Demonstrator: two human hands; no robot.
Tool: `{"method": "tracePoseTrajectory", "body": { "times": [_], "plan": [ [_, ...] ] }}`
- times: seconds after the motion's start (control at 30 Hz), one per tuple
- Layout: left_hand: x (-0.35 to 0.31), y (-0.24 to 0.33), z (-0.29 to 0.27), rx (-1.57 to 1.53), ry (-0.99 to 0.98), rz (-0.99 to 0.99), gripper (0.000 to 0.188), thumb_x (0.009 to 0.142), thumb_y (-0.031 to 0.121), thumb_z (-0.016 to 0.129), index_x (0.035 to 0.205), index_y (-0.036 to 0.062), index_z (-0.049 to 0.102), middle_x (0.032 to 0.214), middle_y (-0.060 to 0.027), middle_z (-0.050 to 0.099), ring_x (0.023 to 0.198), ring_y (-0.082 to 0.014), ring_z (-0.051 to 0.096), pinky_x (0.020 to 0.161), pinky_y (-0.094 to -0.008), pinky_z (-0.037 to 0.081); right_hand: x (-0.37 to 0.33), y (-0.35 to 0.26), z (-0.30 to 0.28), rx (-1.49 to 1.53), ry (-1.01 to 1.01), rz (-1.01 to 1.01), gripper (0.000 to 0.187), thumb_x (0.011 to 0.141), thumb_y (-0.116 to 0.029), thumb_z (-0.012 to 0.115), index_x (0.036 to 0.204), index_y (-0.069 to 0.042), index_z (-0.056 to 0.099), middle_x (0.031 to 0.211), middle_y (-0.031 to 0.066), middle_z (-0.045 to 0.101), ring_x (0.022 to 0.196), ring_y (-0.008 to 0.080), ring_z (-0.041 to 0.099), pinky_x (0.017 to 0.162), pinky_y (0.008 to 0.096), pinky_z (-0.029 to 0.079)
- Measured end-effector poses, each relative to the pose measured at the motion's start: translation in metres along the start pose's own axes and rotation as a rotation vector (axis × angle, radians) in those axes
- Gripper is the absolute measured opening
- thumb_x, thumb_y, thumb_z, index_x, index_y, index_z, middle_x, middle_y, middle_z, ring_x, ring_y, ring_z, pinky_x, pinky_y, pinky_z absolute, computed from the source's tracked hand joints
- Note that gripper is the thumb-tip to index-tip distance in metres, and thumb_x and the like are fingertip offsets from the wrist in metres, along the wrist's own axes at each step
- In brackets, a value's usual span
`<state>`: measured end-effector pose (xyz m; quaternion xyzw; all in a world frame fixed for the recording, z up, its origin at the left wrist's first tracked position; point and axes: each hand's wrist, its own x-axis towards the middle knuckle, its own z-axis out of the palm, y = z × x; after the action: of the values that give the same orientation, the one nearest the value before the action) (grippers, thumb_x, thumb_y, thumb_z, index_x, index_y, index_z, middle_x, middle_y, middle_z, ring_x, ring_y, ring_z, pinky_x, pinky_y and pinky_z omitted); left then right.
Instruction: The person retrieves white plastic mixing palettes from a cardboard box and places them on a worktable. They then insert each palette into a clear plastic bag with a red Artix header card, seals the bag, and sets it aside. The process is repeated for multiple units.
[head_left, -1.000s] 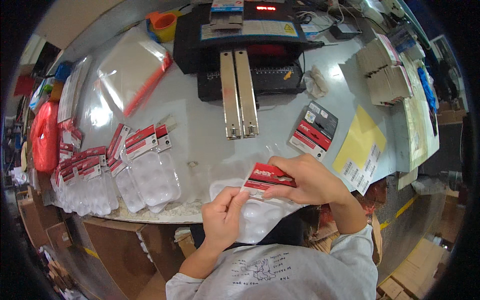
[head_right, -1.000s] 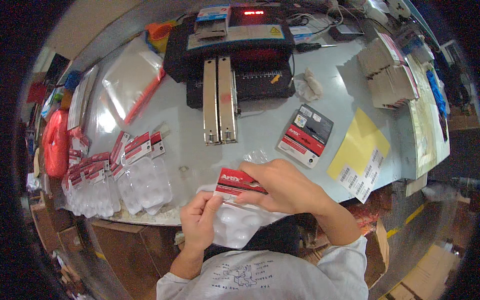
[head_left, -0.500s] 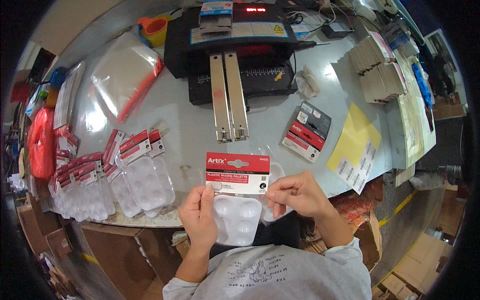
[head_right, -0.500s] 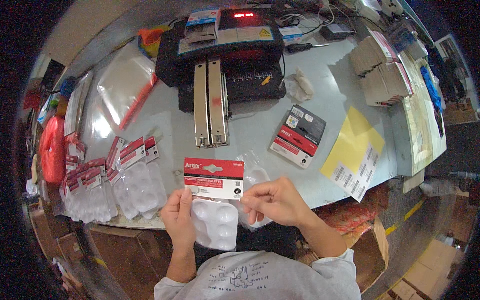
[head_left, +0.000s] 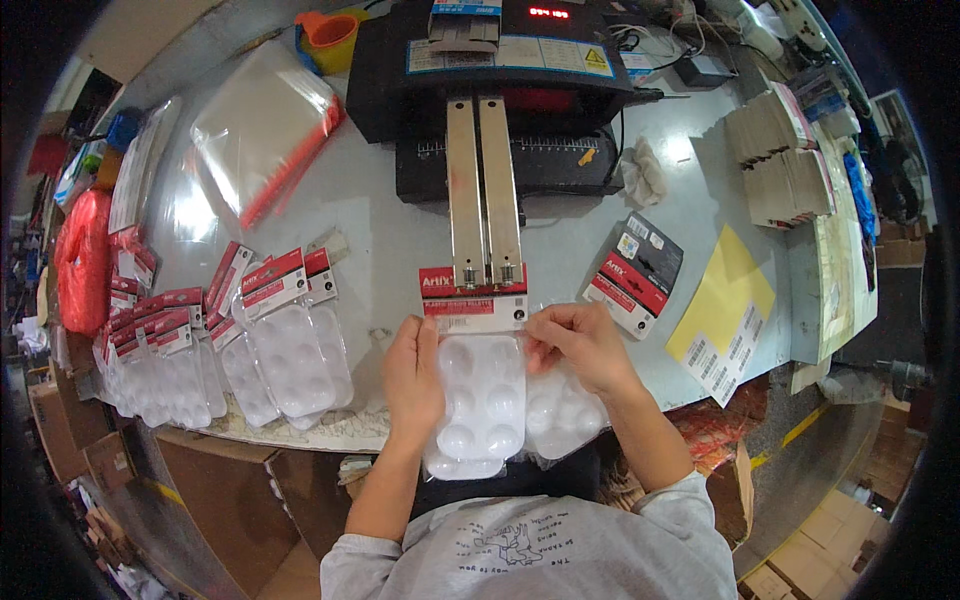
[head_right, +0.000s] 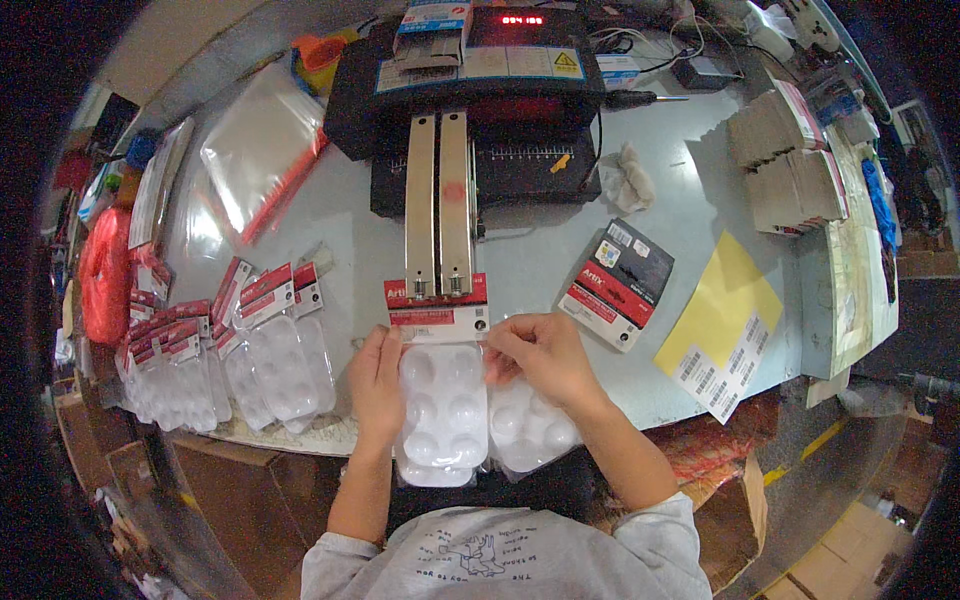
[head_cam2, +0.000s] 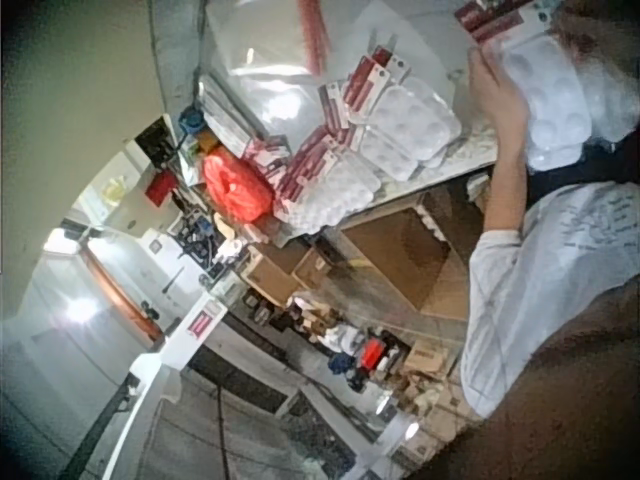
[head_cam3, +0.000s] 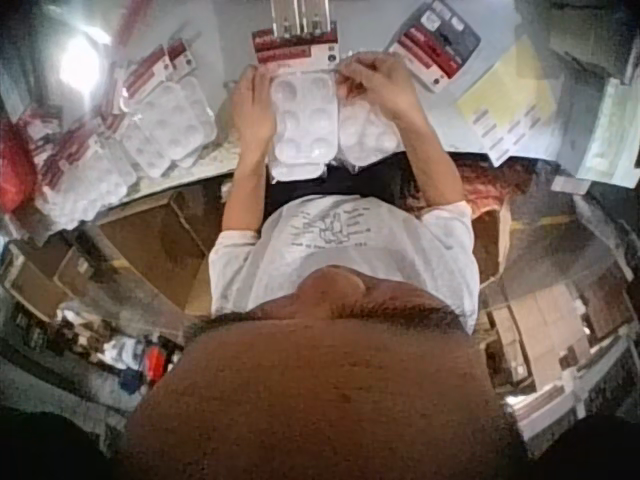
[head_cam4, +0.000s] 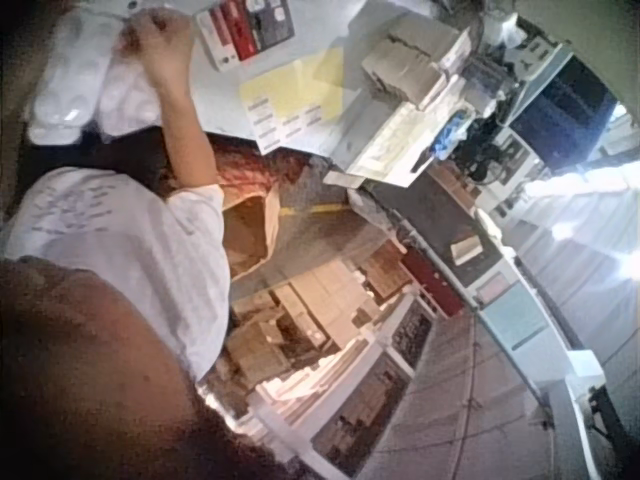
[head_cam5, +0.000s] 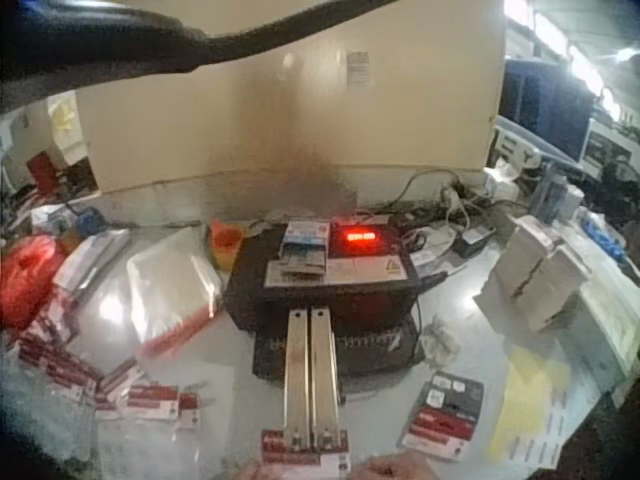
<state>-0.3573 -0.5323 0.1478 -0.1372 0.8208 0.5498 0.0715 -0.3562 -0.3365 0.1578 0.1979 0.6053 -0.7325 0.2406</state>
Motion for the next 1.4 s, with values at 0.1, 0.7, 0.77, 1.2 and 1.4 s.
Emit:
{"method": "tracePoseTrajectory", "body": {
  "times": [0.1,0.7,0.77,1.2,1.4],
  "plan": [
    [0.014,0.0,0.003,0.033,0.039,0.058,0.031,0.096,0.024,0.045,0.077,-0.0008,0.048,0.065,-0.0131,0.052,0.059,-0.0196,0.044,0.059,-0.0319,0.039,0.013,-0.004,0.0,-0.001,0.056,-0.067,0.02,0.087,-0.013,0.06,0.084,0.006,0.065,0.072,0.0088,0.064,0.057,0.0139,0.062,0.052,0.0246,0.051],
    [0.021,-0.018,0.02,0.027,0.07,0.102,0.028,0.097,0.021,0.043,0.079,0.0002,0.047,0.07,-0.0112,0.055,0.064,-0.0179,0.047,0.062,-0.0324,0.04,0.017,-0.015,0.002,-0.147,0.098,-0.17,0.02,0.088,-0.013,0.059,0.087,0.006,0.065,0.071,0.0083,0.064,0.056,0.013,0.062,0.053,0.0235,0.051],
    [0.024,-0.019,0.004,0.067,0.009,0.186,0.026,0.096,0.02,0.043,0.082,0.0,0.051,0.075,-0.0128,0.059,0.067,-0.0211,0.052,0.065,-0.0334,0.043,0.011,-0.018,-0.004,-0.279,0.221,-0.265,0.019,0.087,-0.014,0.062,0.09,0.005,0.065,0.075,0.0086,0.064,0.06,0.0137,0.063,0.055,0.0234,0.051],
    [-0.042,0.002,-0.004,0.687,0.012,0.521,0.029,0.072,0.028,0.073,0.088,0.0085,0.059,0.115,-0.0141,0.047,0.109,-0.0342,0.042,0.09,-0.0477,0.03,0.019,0.0,-0.105,-1.245,0.569,-0.439,0.117,0.041,-0.045,0.086,0.139,-0.008,0.033,0.138,0.0076,0.04,0.125,0.0238,0.04,0.093,0.0444,0.031],
    [-0.04,0.006,0.024,0.577,-0.008,0.578,0.022,0.074,0.022,0.07,0.082,0.0075,0.056,0.113,-0.0141,0.049,0.11,-0.0342,0.042,0.09,-0.0452,0.031,0.022,-0.013,-0.12,-1.239,0.562,-0.381,0.09,0.053,-0.041,0.082,0.13,-0.014,0.047,0.125,0.0042,0.053,0.109,0.0202,0.053,0.089,0.0417,0.032]
  ]
}}
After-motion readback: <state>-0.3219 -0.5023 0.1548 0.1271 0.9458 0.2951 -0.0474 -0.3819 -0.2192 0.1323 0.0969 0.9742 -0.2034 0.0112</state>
